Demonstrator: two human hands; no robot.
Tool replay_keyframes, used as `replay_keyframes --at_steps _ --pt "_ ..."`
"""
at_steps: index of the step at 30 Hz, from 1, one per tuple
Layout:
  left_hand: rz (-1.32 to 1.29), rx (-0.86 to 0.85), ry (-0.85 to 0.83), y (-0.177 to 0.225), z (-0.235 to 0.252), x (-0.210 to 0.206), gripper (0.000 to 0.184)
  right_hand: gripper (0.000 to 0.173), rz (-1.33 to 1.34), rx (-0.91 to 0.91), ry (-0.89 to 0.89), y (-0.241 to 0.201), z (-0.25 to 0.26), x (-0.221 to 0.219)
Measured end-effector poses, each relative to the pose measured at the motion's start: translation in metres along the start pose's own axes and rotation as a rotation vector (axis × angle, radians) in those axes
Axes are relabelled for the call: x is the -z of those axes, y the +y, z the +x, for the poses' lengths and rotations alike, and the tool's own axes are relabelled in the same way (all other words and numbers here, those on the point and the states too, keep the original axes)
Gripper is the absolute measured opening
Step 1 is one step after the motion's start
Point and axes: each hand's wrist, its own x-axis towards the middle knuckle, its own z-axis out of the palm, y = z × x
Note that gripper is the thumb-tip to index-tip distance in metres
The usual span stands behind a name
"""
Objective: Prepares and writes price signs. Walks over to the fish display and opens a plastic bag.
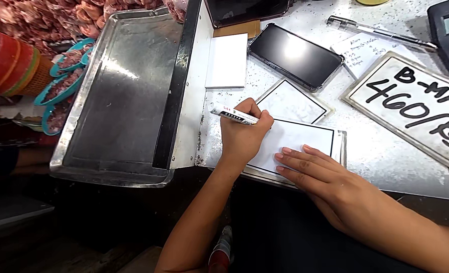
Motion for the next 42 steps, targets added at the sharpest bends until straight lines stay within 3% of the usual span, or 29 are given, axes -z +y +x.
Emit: replay_keyframes --at_steps 16,21,30,42 --pt "0.060 -0.012 0.085 0.005 -0.003 -0.014 0.033 0.036 0.020 -0.007 0.010 -0.001 -0.001 -0.001" --pt "0.218 -0.059 0.065 0.004 -0.005 -0.017 0.030 0.035 0.022 -0.013 0.019 -0.001 -0.002 -0.002" --pt "0.080 -0.112 0.014 0.004 -0.006 -0.015 0.028 0.036 0.034 -0.019 0.037 -0.001 -0.002 -0.004" --pt "0.183 -0.106 -0.046 0.004 -0.005 -0.014 0.026 0.035 0.028 -0.022 0.042 -0.003 -0.002 -0.005"
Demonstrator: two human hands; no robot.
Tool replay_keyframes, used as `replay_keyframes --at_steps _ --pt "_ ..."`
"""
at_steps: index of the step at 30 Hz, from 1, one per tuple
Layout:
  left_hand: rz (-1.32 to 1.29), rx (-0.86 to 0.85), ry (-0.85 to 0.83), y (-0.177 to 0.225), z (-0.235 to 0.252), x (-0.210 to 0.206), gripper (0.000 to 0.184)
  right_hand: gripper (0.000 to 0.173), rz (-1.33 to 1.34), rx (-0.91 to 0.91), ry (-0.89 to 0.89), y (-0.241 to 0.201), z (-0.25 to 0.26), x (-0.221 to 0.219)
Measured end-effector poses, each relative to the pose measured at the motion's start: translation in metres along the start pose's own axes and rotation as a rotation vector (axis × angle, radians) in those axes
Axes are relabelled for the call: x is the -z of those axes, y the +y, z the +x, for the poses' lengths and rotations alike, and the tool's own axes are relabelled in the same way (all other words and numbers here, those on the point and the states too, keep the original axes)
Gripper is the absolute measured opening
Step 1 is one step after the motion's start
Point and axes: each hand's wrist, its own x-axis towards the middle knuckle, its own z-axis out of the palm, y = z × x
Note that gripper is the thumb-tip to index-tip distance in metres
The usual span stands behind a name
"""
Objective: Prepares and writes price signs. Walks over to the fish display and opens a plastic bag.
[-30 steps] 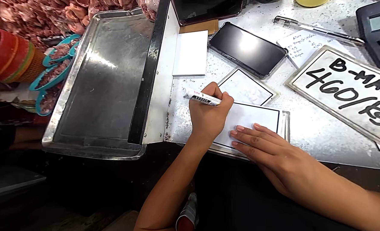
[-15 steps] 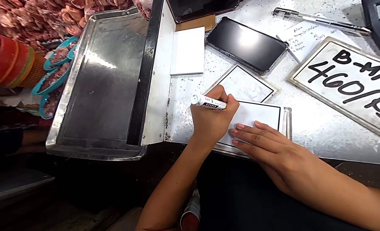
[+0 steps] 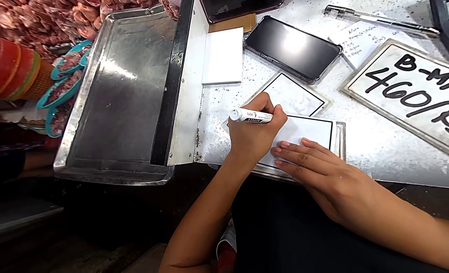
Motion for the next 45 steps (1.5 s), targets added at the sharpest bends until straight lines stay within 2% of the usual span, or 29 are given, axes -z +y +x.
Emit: replay_keyframes --at_steps 3,7,12,15,20,24,31,37,40,45 --pt "-0.041 -0.004 0.029 -0.002 -0.002 0.001 0.030 0.035 0.005 0.001 0.004 0.001 0.000 0.000" --pt "-0.009 -0.029 0.001 -0.001 0.002 -0.002 0.025 0.035 0.009 -0.004 0.004 0.000 0.000 0.000" --pt "-0.110 -0.042 -0.024 -0.002 0.001 0.000 0.026 0.035 0.008 -0.006 0.010 0.001 0.000 -0.001" --pt "-0.041 -0.041 0.015 -0.002 0.000 -0.001 0.026 0.035 0.008 -0.014 -0.001 0.000 0.000 0.000" --pt "-0.251 -0.003 0.030 0.014 0.001 0.007 0.027 0.035 0.014 -0.018 0.009 -0.001 0.001 -0.001" --pt "-0.172 0.032 0.035 0.014 -0.002 -0.011 0.028 0.035 0.019 -0.008 0.013 0.000 0.001 0.000" --pt "0.044 0.022 0.046 0.011 -0.002 -0.016 0.027 0.034 0.028 -0.022 0.021 -0.001 0.000 -0.001" --pt "-0.081 0.020 0.053 0.009 -0.007 -0.013 0.031 0.035 0.042 -0.018 0.032 0.000 0.000 -0.002" --pt "-0.058 -0.008 0.026 0.010 -0.004 -0.014 0.026 0.035 0.042 -0.013 0.034 0.000 0.000 -0.002" --pt "-0.064 -0.039 -0.008 0.008 -0.004 -0.013 0.028 0.033 0.046 -0.015 0.034 0.001 0.000 -0.001"
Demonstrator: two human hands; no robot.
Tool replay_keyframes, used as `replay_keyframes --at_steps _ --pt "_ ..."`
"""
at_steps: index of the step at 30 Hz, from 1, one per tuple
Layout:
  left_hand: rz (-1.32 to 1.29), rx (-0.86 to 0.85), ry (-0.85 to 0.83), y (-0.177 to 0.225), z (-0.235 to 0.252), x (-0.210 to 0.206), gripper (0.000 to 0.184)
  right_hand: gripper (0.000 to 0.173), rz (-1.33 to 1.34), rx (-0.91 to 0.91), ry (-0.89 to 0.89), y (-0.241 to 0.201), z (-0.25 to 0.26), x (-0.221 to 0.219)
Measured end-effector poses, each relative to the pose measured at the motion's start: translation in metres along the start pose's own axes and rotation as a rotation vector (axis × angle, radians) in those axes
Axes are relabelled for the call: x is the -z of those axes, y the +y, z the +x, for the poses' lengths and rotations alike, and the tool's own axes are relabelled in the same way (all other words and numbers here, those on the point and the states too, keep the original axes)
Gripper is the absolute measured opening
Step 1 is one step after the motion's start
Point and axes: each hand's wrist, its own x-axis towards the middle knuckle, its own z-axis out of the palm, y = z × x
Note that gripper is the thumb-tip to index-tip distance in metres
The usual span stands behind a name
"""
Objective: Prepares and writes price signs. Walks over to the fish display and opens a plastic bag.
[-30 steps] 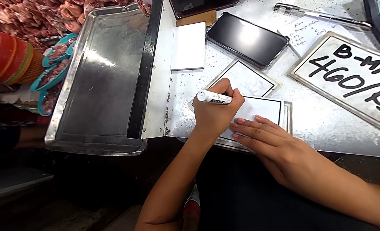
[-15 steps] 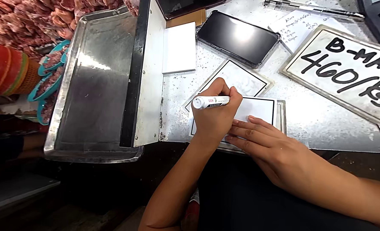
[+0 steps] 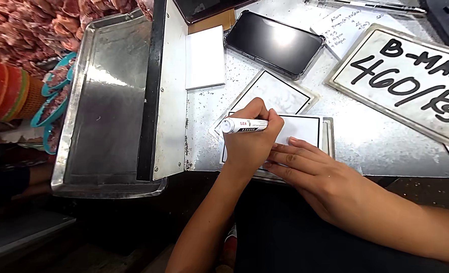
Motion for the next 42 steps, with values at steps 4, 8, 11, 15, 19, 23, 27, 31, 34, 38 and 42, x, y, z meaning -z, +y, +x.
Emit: replay_keyframes --at_steps 4,8,11,15,19,23,27,31,34,38,42 --pt "0.010 -0.043 -0.020 -0.001 0.002 -0.002 0.023 0.033 -0.003 0.002 -0.006 0.000 0.000 0.001" --pt "-0.028 -0.029 -0.042 -0.001 0.001 -0.001 0.026 0.033 -0.002 0.005 -0.010 0.001 0.000 0.001" --pt "-0.034 -0.070 -0.055 -0.002 0.002 -0.001 0.021 0.032 0.004 0.008 -0.009 0.001 0.000 0.001" --pt "0.047 -0.078 -0.113 -0.002 0.003 -0.001 0.019 0.033 0.004 0.012 -0.020 0.002 0.000 0.001" --pt "-0.036 -0.066 -0.134 -0.001 0.003 0.001 0.017 0.033 0.005 0.012 -0.015 0.002 0.000 0.001" --pt "0.089 -0.093 -0.110 -0.002 0.005 -0.003 0.016 0.033 0.001 0.013 -0.016 0.002 -0.001 0.001" --pt "-0.176 -0.055 -0.074 0.006 0.003 0.006 0.018 0.033 0.019 0.014 -0.012 0.002 0.000 0.001" --pt "-0.185 -0.026 -0.100 0.013 0.001 -0.003 0.017 0.031 0.019 0.011 -0.003 0.001 0.000 0.001" --pt "-0.058 0.001 -0.108 0.006 0.000 -0.010 0.018 0.028 0.049 0.027 0.017 0.003 0.000 0.002" --pt "0.073 -0.048 -0.122 0.005 -0.001 -0.012 0.017 0.025 0.103 0.035 0.046 0.004 -0.004 0.004" --pt "0.119 -0.155 -0.116 0.001 -0.004 -0.010 0.018 0.026 0.117 -0.008 0.057 0.006 -0.017 0.018"
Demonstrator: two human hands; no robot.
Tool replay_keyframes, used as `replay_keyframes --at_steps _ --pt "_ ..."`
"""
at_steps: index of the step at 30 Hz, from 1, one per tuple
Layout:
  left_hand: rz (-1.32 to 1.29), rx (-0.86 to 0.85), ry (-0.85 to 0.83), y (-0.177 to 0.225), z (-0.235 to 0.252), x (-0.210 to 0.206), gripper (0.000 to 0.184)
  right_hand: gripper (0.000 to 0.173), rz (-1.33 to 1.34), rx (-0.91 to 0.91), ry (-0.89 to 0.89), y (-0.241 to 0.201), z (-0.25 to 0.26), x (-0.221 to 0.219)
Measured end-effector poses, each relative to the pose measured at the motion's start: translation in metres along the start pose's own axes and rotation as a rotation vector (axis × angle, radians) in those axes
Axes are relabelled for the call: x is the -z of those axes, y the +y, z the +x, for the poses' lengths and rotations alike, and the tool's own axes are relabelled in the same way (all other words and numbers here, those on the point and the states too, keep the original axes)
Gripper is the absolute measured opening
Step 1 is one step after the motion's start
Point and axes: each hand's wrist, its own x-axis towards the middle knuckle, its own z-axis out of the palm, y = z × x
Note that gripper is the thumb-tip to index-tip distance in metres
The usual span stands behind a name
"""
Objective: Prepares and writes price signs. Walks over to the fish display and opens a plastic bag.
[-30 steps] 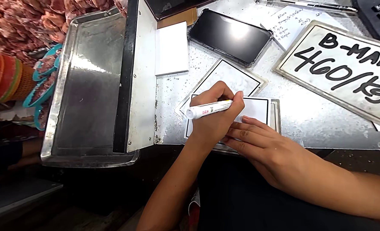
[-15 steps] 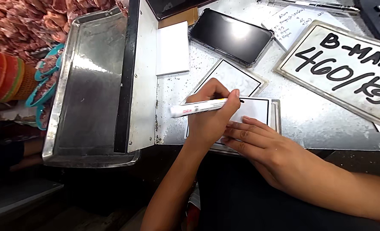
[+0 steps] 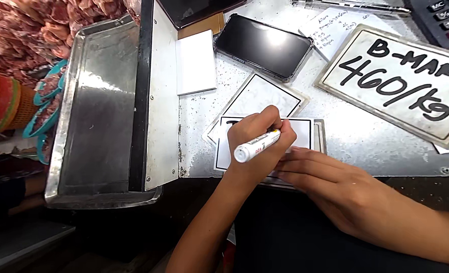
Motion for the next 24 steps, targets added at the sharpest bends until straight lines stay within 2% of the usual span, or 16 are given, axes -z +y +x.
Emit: replay_keyframes --at_steps 3,8,13,19,24 --pt "-0.058 -0.034 -0.035 -0.002 0.000 -0.001 0.014 0.029 -0.039 -0.084 -0.003 0.002 -0.015 0.017" --pt "-0.084 -0.045 0.009 -0.002 0.001 -0.001 0.011 0.030 -0.081 -0.102 -0.016 0.003 -0.024 0.021" --pt "-0.045 -0.077 -0.111 -0.001 0.003 -0.002 0.010 0.030 -0.066 -0.103 -0.003 0.004 -0.022 0.021" --pt "-0.166 -0.032 -0.120 0.001 0.002 0.001 0.011 0.030 -0.063 -0.097 0.024 0.005 -0.023 0.019" --pt "-0.066 -0.039 -0.195 0.000 0.005 -0.002 0.014 0.030 -0.059 -0.104 0.030 0.003 -0.023 0.018"
